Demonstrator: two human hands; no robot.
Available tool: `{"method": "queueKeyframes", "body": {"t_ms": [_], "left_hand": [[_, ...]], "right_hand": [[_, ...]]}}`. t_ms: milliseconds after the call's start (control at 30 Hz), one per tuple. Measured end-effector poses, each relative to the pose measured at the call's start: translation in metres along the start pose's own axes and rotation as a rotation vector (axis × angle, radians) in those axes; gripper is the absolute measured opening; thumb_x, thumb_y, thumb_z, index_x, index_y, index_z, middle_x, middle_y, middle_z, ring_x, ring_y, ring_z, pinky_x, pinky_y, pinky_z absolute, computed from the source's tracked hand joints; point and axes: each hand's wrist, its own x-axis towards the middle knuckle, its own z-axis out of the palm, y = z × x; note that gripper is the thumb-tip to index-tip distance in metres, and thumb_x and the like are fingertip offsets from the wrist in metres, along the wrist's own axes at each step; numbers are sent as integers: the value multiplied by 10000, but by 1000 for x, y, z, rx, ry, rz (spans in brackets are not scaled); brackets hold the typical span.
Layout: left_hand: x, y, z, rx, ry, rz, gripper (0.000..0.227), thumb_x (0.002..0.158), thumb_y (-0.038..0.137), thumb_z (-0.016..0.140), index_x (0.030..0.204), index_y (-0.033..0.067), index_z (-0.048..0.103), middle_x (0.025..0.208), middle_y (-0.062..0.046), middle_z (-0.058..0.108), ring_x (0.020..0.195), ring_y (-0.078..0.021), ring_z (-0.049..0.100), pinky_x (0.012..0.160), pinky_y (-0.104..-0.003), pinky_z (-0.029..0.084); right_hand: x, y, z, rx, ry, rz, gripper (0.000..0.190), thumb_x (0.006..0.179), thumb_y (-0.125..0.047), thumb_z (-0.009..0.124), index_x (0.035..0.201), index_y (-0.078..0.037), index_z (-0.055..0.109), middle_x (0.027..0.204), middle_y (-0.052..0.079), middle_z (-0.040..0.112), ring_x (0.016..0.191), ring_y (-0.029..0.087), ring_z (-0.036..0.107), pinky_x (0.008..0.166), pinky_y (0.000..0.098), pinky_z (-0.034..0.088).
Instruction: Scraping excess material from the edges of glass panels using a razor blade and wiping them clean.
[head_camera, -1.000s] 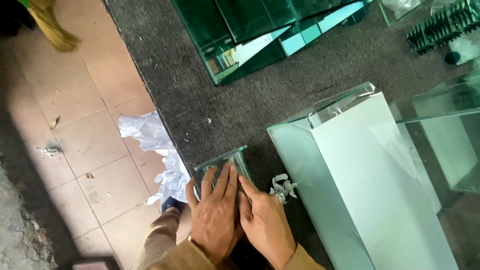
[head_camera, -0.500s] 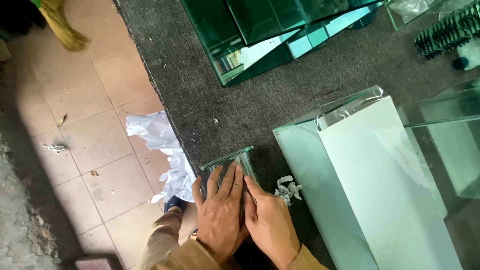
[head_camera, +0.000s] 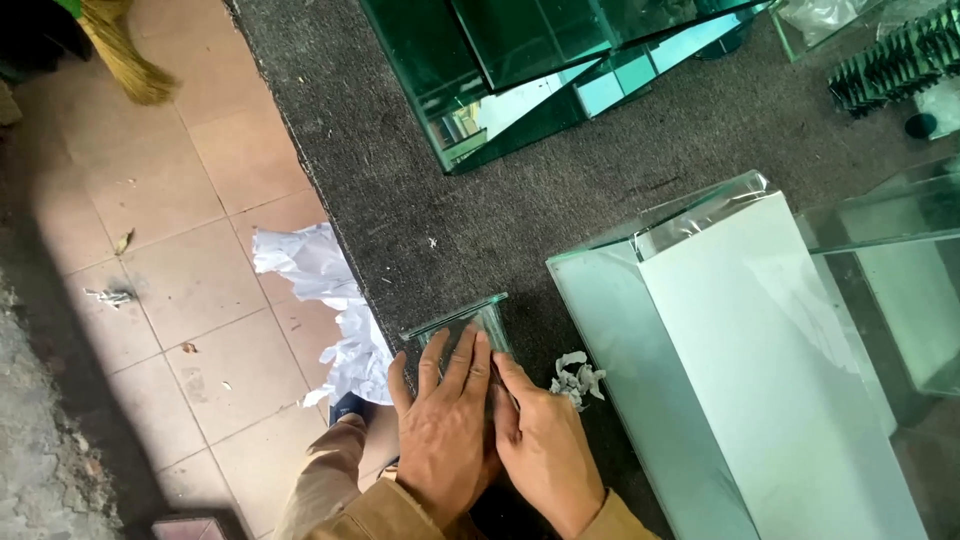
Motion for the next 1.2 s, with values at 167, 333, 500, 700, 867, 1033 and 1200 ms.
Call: {"method": "queueKeyframes", "body": {"t_ms": [167, 333, 500, 700, 867, 1033, 1200], "left_hand": [[0, 2, -2, -4, 21, -11, 853, 924, 442, 605, 1693, 105, 458, 1708, -36, 533, 1558, -360, 436, 1223, -702, 266], [1, 3, -5, 21, 29, 6, 933, 866, 448, 639, 1710, 105, 440, 1729, -26, 518, 1570, -357, 432, 1227, -694, 277], [7, 6, -10, -39, 84, 4, 785, 946, 398, 604, 1665, 98, 511, 1702, -37, 563, 1541, -360, 469, 1247, -660, 271], [1, 12, -3, -18, 89, -30, 672, 1080, 407, 494, 1701, 148, 473, 1717, -12, 541, 1560, -316, 467, 1252, -633, 269], [-6, 8, -9, -15, 51, -38, 910, 909, 527, 611, 1717, 145, 439, 1686, -47, 553, 1558, -324, 453, 1237, -635, 274], [-1, 13, -9, 30, 106, -1, 760, 993, 478, 519, 1684, 162, 496, 1690, 1, 562, 1550, -292, 475, 1262, -610, 268], [-7, 8, -19, -41, 50, -30, 878, 875, 408, 657, 1693, 151, 468, 1674, -45, 559, 1559, -321, 450, 1237, -624, 281]], "right_hand": [[3, -6, -5, -11, -35, 56, 543, 1054, -224, 615, 1591, -151, 630, 704, 207, 780, 512, 407, 658, 608, 543, 535], [2, 1, -2, 21, 34, -13, 497, 1042, -211, 645, 1528, -114, 670, 818, 200, 857, 542, 418, 751, 589, 525, 574], [0, 1, -3, 95, 87, -27, 503, 1046, -227, 643, 1530, -92, 654, 1340, 144, 824, 903, 391, 870, 857, 454, 691], [0, 8, 14, 61, 192, -88, 497, 1053, -168, 614, 1529, -32, 649, 1418, 202, 769, 1124, 371, 832, 975, 425, 671], [5, 8, 2, 119, 70, -63, 506, 1075, -272, 588, 1538, -78, 653, 1427, 158, 779, 1148, 389, 787, 1011, 443, 600], [4, 6, 4, 176, 96, 50, 501, 1083, -287, 579, 1533, -87, 665, 1475, 154, 762, 1324, 341, 756, 1153, 382, 558], [6, 7, -2, 333, 43, -29, 495, 1095, -294, 593, 1486, -5, 688, 1498, 161, 755, 1413, 277, 728, 1236, 350, 519]]}}
